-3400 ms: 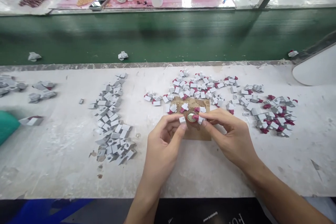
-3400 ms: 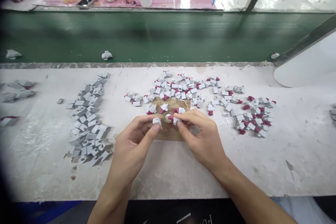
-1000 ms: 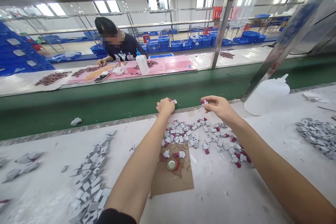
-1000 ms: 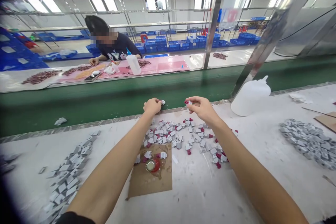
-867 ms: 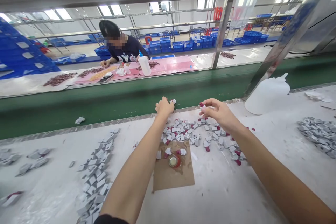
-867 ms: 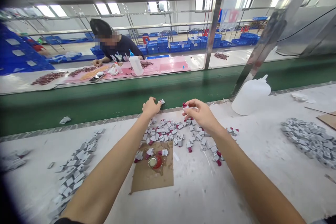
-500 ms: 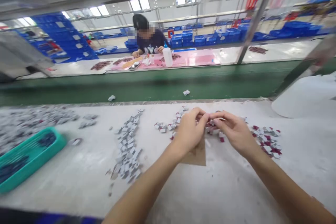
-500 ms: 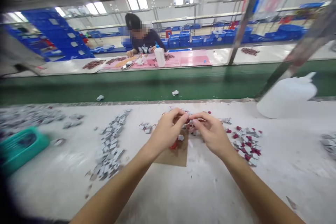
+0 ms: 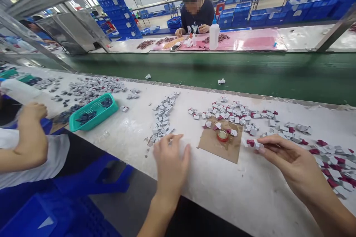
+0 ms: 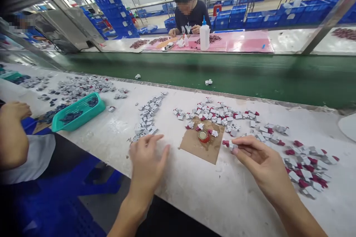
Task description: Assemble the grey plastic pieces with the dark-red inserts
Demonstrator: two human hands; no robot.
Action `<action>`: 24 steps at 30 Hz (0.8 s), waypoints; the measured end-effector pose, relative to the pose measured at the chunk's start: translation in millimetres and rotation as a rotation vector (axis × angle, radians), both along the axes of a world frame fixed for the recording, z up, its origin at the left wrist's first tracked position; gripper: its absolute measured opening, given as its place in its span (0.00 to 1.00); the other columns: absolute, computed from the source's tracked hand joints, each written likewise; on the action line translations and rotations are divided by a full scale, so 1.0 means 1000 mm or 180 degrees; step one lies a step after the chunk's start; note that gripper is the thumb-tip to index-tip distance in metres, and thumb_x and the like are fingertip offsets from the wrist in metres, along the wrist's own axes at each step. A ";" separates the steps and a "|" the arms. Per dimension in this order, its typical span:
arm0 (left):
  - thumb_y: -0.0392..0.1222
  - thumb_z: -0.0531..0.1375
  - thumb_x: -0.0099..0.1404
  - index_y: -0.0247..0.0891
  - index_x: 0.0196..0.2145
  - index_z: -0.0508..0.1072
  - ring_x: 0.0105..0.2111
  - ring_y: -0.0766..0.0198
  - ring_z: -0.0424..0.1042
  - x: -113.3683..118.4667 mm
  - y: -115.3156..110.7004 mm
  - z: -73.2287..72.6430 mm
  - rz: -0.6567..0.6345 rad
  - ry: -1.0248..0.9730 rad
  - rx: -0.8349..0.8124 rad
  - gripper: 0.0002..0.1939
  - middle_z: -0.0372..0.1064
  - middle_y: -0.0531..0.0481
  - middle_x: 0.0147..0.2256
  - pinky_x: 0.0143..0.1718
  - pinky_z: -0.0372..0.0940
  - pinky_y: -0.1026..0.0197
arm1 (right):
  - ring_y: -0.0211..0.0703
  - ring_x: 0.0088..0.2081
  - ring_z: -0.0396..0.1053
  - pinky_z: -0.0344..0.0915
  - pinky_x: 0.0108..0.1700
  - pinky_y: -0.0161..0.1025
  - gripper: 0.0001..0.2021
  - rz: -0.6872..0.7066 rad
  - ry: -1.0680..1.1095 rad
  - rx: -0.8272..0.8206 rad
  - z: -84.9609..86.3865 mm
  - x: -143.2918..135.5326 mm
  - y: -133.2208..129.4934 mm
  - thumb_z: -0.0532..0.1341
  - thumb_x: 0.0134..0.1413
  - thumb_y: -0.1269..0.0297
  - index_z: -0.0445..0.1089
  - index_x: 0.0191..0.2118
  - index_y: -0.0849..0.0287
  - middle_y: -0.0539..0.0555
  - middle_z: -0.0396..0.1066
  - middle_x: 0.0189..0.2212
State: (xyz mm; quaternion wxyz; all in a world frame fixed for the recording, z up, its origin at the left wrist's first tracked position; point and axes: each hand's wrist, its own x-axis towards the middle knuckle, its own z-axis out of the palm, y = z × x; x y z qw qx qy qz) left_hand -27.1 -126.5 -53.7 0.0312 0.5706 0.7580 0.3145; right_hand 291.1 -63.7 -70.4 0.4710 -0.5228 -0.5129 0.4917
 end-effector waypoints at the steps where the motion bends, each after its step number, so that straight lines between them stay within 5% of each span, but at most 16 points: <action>1: 0.44 0.65 0.75 0.42 0.54 0.84 0.57 0.31 0.71 -0.011 -0.004 -0.005 0.0367 0.0306 -0.0019 0.14 0.75 0.33 0.54 0.62 0.67 0.28 | 0.54 0.45 0.89 0.88 0.46 0.37 0.14 -0.0029 -0.0014 -0.0009 -0.002 0.001 -0.001 0.84 0.55 0.46 0.91 0.43 0.45 0.57 0.88 0.45; 4: 0.46 0.64 0.77 0.42 0.55 0.84 0.57 0.32 0.69 -0.028 -0.010 -0.013 0.0778 0.0680 -0.0223 0.15 0.73 0.33 0.55 0.61 0.66 0.29 | 0.56 0.46 0.90 0.88 0.45 0.36 0.13 0.0027 -0.0054 -0.0060 -0.002 0.000 -0.004 0.83 0.57 0.47 0.92 0.44 0.44 0.57 0.89 0.47; 13: 0.40 0.60 0.83 0.40 0.51 0.80 0.55 0.38 0.72 -0.021 -0.005 -0.024 0.0690 0.1016 0.0103 0.08 0.81 0.37 0.50 0.59 0.67 0.37 | 0.57 0.42 0.91 0.90 0.44 0.39 0.11 0.0609 -0.0312 -0.0094 0.010 -0.009 -0.015 0.79 0.64 0.50 0.91 0.47 0.47 0.58 0.90 0.48; 18: 0.38 0.63 0.82 0.40 0.52 0.78 0.53 0.41 0.73 -0.023 -0.008 -0.024 0.0264 0.1146 0.0491 0.05 0.81 0.39 0.49 0.59 0.68 0.40 | 0.53 0.41 0.89 0.88 0.40 0.36 0.06 0.0531 -0.0632 0.0271 0.019 -0.010 -0.024 0.75 0.69 0.55 0.89 0.48 0.43 0.55 0.88 0.44; 24: 0.28 0.62 0.79 0.45 0.50 0.74 0.48 0.59 0.78 -0.001 -0.013 -0.020 -0.0708 -0.0200 0.0305 0.11 0.75 0.49 0.47 0.51 0.72 0.58 | 0.47 0.43 0.86 0.86 0.47 0.37 0.06 0.0079 -0.0714 0.0509 0.023 -0.025 -0.017 0.73 0.70 0.60 0.88 0.48 0.41 0.52 0.84 0.44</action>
